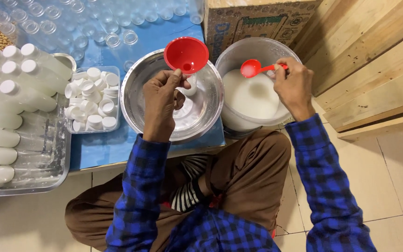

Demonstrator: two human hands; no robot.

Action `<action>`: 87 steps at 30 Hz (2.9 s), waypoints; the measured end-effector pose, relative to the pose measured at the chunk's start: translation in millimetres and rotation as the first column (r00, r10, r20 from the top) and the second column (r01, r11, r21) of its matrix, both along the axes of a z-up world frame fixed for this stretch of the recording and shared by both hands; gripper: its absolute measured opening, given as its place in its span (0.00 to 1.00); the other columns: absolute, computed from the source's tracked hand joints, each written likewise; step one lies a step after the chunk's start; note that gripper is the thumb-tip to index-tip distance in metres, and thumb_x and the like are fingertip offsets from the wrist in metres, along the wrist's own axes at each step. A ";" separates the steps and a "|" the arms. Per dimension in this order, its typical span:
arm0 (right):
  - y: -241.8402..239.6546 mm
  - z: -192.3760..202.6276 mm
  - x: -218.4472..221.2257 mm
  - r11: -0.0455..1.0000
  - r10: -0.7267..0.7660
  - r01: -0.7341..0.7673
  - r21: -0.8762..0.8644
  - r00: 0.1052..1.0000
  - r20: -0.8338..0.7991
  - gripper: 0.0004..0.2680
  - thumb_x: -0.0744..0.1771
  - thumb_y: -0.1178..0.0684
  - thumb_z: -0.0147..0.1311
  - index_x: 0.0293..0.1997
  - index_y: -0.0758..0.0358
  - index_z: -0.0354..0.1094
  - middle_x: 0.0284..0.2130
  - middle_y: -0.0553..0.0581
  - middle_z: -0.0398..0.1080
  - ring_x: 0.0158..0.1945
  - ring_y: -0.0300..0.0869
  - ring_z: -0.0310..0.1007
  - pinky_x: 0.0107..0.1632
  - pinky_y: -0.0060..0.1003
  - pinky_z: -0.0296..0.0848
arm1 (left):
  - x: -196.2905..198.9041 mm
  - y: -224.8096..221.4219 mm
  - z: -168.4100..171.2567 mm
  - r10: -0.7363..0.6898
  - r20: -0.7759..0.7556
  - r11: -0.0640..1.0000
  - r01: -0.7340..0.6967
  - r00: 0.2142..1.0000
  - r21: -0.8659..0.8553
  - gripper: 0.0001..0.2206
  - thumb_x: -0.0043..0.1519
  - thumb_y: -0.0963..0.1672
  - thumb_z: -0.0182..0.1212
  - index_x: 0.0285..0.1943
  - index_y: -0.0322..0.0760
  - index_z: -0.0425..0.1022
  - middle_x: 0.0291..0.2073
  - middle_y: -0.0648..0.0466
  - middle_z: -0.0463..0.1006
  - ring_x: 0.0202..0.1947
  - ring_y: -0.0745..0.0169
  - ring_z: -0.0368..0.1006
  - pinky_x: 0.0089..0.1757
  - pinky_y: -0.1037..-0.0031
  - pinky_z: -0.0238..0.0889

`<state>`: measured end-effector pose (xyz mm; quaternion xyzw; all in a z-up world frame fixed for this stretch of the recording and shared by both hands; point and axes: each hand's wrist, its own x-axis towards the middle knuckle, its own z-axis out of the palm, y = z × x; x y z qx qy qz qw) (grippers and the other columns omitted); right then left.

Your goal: The person fills small plastic bottles with a white liquid using a red scoop and a funnel, and then places caps on the bottles by hand.

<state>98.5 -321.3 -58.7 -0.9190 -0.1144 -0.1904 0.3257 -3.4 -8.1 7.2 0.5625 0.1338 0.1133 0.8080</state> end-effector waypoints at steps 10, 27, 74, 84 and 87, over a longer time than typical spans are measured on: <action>17.1 91.7 -27.9 0.983 0.181 -0.182 -0.013 0.957 0.229 0.03 0.70 0.74 0.55 0.46 0.81 0.73 0.31 0.68 0.77 0.36 0.49 0.85 0.31 0.29 0.79 | -3.9 5.0 5.0 -0.074 0.056 0.989 0.081 0.996 -0.126 0.07 0.65 0.43 0.62 0.39 0.31 0.77 0.23 0.52 0.78 0.14 0.78 0.61 0.17 0.86 0.49; 106.4 147.3 -81.1 0.841 0.540 -0.471 -0.266 0.755 0.373 0.15 0.66 0.75 0.62 0.58 0.71 0.73 0.38 0.60 0.79 0.25 0.42 0.65 0.30 0.39 0.65 | -3.2 11.9 2.3 -0.073 0.054 0.986 0.080 0.996 -0.146 0.07 0.64 0.42 0.60 0.38 0.29 0.76 0.26 0.50 0.78 0.15 0.76 0.62 0.17 0.86 0.49; 16.3 -38.9 12.8 0.980 0.086 -0.058 0.190 0.986 -0.144 0.05 0.70 0.62 0.51 0.48 0.67 0.73 0.31 0.65 0.78 0.33 0.46 0.82 0.38 0.37 0.80 | 1.8 6.2 -5.2 -0.011 0.024 0.999 0.012 1.000 -0.031 0.10 0.66 0.44 0.61 0.38 0.29 0.77 0.23 0.43 0.77 0.09 0.74 0.62 0.14 0.87 0.48; 34.4 111.5 -42.9 0.924 0.228 -0.246 0.293 0.969 0.095 0.04 0.72 0.73 0.50 0.50 0.80 0.68 0.32 0.69 0.75 0.39 0.49 0.84 0.43 0.33 0.85 | -4.4 9.6 5.5 -0.079 0.043 0.989 0.084 0.996 -0.119 0.06 0.64 0.42 0.60 0.37 0.32 0.76 0.22 0.52 0.76 0.13 0.77 0.58 0.16 0.85 0.48; 56.6 148.5 -66.3 0.848 0.335 -0.381 0.368 0.924 0.183 0.03 0.74 0.73 0.47 0.53 0.86 0.64 0.40 0.74 0.71 0.42 0.53 0.81 0.47 0.36 0.83 | -4.0 9.3 5.7 -0.077 0.042 0.991 0.081 0.996 -0.110 0.05 0.65 0.41 0.60 0.36 0.33 0.76 0.21 0.52 0.77 0.13 0.77 0.60 0.16 0.85 0.50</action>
